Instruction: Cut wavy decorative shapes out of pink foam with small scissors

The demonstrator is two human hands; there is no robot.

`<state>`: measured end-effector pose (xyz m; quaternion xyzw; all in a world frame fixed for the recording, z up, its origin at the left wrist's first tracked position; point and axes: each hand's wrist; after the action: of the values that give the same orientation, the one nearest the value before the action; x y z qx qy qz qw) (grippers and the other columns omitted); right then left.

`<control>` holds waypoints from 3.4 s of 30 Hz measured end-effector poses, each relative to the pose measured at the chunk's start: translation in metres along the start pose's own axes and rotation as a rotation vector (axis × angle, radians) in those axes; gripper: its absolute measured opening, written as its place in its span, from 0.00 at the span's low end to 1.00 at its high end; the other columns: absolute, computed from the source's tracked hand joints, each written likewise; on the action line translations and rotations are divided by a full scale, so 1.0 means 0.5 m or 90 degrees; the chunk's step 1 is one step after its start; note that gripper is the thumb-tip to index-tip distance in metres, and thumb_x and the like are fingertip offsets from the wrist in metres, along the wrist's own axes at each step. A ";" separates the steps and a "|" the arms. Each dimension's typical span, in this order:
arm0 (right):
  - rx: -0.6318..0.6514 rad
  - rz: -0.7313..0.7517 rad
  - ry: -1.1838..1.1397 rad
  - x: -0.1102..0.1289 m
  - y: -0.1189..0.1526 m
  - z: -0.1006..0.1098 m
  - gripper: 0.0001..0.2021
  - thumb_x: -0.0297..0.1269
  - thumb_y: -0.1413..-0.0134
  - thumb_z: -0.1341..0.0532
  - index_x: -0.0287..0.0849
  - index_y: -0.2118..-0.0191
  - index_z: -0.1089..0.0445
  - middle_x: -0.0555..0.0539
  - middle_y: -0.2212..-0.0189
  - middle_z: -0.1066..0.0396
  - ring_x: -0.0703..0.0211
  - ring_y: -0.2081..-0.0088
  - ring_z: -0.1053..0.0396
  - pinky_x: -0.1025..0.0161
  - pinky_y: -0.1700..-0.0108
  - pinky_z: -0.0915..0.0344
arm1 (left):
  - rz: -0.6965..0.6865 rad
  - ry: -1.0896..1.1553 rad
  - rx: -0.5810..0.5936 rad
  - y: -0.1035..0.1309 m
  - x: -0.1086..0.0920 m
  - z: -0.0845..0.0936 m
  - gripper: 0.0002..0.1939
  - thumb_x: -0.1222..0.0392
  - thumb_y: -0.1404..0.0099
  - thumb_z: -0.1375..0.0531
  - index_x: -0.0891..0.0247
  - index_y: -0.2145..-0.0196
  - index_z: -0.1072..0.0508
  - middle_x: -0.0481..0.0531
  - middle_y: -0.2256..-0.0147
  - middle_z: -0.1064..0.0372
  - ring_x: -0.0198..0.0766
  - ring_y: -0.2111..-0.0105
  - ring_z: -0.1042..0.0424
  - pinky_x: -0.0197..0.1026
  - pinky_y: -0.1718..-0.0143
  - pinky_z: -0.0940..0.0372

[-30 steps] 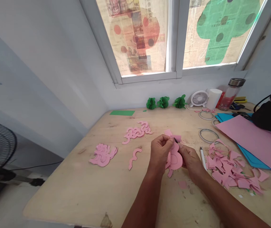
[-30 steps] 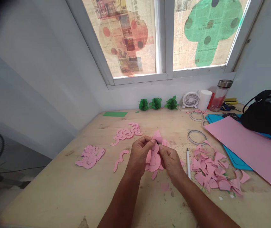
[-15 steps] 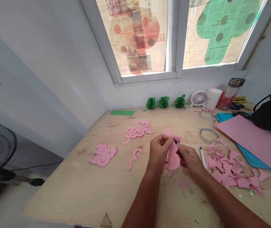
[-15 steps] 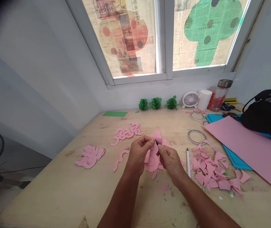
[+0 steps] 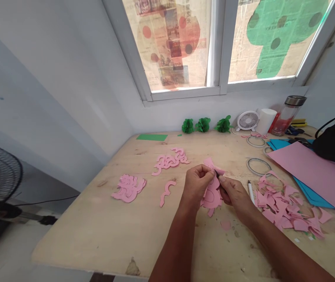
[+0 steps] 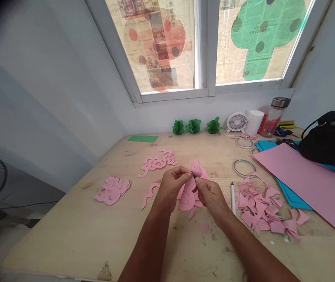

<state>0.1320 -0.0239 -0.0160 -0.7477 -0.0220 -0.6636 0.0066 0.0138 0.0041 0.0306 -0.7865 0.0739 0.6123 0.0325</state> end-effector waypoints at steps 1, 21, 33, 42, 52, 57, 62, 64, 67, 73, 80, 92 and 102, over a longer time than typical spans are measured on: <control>0.003 0.000 0.000 0.000 0.000 0.000 0.21 0.51 0.47 0.47 0.41 0.82 0.45 0.58 0.90 0.53 0.71 0.86 0.60 0.68 0.83 0.63 | -0.001 -0.004 -0.002 0.000 -0.001 0.000 0.07 0.63 0.54 0.38 0.67 0.82 0.33 0.46 0.82 0.39 0.29 0.80 0.42 0.33 0.77 0.46; 0.028 -0.025 -0.023 0.004 0.002 -0.001 0.21 0.52 0.47 0.48 0.41 0.82 0.43 0.59 0.91 0.55 0.71 0.87 0.62 0.67 0.83 0.66 | -0.013 -0.016 0.039 -0.003 0.003 0.012 0.09 0.61 0.53 0.38 0.67 0.83 0.33 0.47 0.82 0.40 0.29 0.79 0.42 0.34 0.75 0.46; 0.011 -0.030 -0.013 0.007 0.003 0.000 0.20 0.51 0.48 0.47 0.39 0.79 0.38 0.59 0.91 0.54 0.71 0.87 0.61 0.68 0.83 0.65 | -0.012 -0.005 0.042 -0.002 0.001 0.012 0.07 0.62 0.52 0.38 0.67 0.82 0.32 0.46 0.81 0.38 0.30 0.79 0.41 0.34 0.75 0.45; 0.013 -0.049 -0.001 0.011 0.001 -0.001 0.20 0.52 0.48 0.47 0.38 0.78 0.37 0.59 0.91 0.55 0.71 0.87 0.62 0.68 0.83 0.65 | -0.026 -0.022 0.053 -0.002 0.001 0.018 0.07 0.62 0.50 0.40 0.67 0.81 0.32 0.46 0.81 0.39 0.29 0.78 0.40 0.33 0.75 0.45; 0.029 -0.034 0.049 0.008 -0.001 0.005 0.20 0.51 0.47 0.48 0.38 0.77 0.37 0.58 0.89 0.55 0.70 0.86 0.61 0.68 0.83 0.64 | -0.018 -0.069 0.114 -0.008 0.009 0.035 0.07 0.61 0.48 0.41 0.67 0.79 0.32 0.48 0.79 0.37 0.32 0.77 0.37 0.35 0.74 0.43; 0.022 -0.024 0.044 0.002 -0.001 0.004 0.20 0.51 0.46 0.48 0.39 0.78 0.38 0.58 0.89 0.55 0.71 0.85 0.60 0.68 0.83 0.64 | -0.009 -0.069 0.119 -0.011 0.011 0.035 0.07 0.61 0.48 0.41 0.67 0.79 0.32 0.47 0.79 0.37 0.31 0.77 0.38 0.35 0.73 0.43; 0.001 -0.013 0.034 -0.001 0.000 0.000 0.20 0.50 0.46 0.47 0.40 0.80 0.40 0.58 0.89 0.55 0.71 0.85 0.60 0.67 0.83 0.64 | -0.013 -0.062 0.102 -0.008 0.011 0.029 0.07 0.61 0.48 0.41 0.67 0.79 0.32 0.46 0.80 0.39 0.30 0.77 0.40 0.34 0.73 0.45; -0.008 -0.008 0.032 0.000 0.000 0.000 0.20 0.50 0.46 0.47 0.40 0.81 0.41 0.58 0.89 0.55 0.70 0.85 0.60 0.67 0.83 0.64 | -0.015 -0.057 0.097 -0.006 0.009 0.025 0.07 0.62 0.48 0.41 0.67 0.79 0.32 0.46 0.80 0.39 0.30 0.77 0.41 0.34 0.73 0.45; -0.009 -0.008 0.036 0.005 0.000 0.000 0.20 0.51 0.47 0.47 0.40 0.80 0.41 0.58 0.89 0.54 0.71 0.85 0.60 0.67 0.83 0.64 | -0.022 -0.052 0.091 -0.002 0.006 0.022 0.07 0.62 0.48 0.41 0.67 0.80 0.32 0.46 0.80 0.39 0.29 0.78 0.41 0.34 0.74 0.46; -0.031 0.007 0.024 0.017 -0.003 0.009 0.20 0.51 0.47 0.46 0.38 0.79 0.38 0.58 0.89 0.55 0.71 0.85 0.60 0.69 0.83 0.64 | -0.021 -0.021 0.081 -0.003 0.003 0.018 0.06 0.63 0.49 0.39 0.67 0.80 0.31 0.46 0.80 0.38 0.28 0.77 0.42 0.32 0.73 0.46; -0.084 0.001 -0.114 0.011 -0.006 0.016 0.18 0.51 0.47 0.47 0.39 0.72 0.36 0.59 0.88 0.53 0.71 0.86 0.62 0.69 0.85 0.65 | -0.058 0.205 -0.143 -0.021 0.026 0.019 0.07 0.61 0.51 0.36 0.66 0.76 0.29 0.44 0.78 0.39 0.25 0.78 0.42 0.30 0.73 0.44; -0.126 -0.023 -0.053 0.014 -0.003 -0.002 0.14 0.42 0.60 0.35 0.39 0.78 0.39 0.58 0.85 0.52 0.71 0.83 0.57 0.69 0.82 0.60 | -0.042 0.311 -0.167 -0.021 0.035 0.003 0.10 0.62 0.53 0.35 0.65 0.73 0.32 0.45 0.78 0.36 0.27 0.78 0.37 0.32 0.74 0.42; -0.224 0.033 -0.236 0.021 -0.014 0.019 0.13 0.40 0.61 0.34 0.40 0.73 0.39 0.61 0.87 0.56 0.73 0.86 0.61 0.70 0.84 0.64 | 0.006 0.202 -0.078 -0.008 0.038 -0.013 0.10 0.60 0.52 0.36 0.66 0.74 0.34 0.47 0.78 0.35 0.29 0.79 0.37 0.33 0.75 0.41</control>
<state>0.1422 -0.0161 -0.0065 -0.8466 0.1124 -0.5083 -0.1109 0.0251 0.0056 0.0137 -0.8735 0.0443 0.4839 -0.0309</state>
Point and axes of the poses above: each hand's wrist, its own y-axis away from the middle knuckle, its own z-axis out of the back of the hand, x = y × z
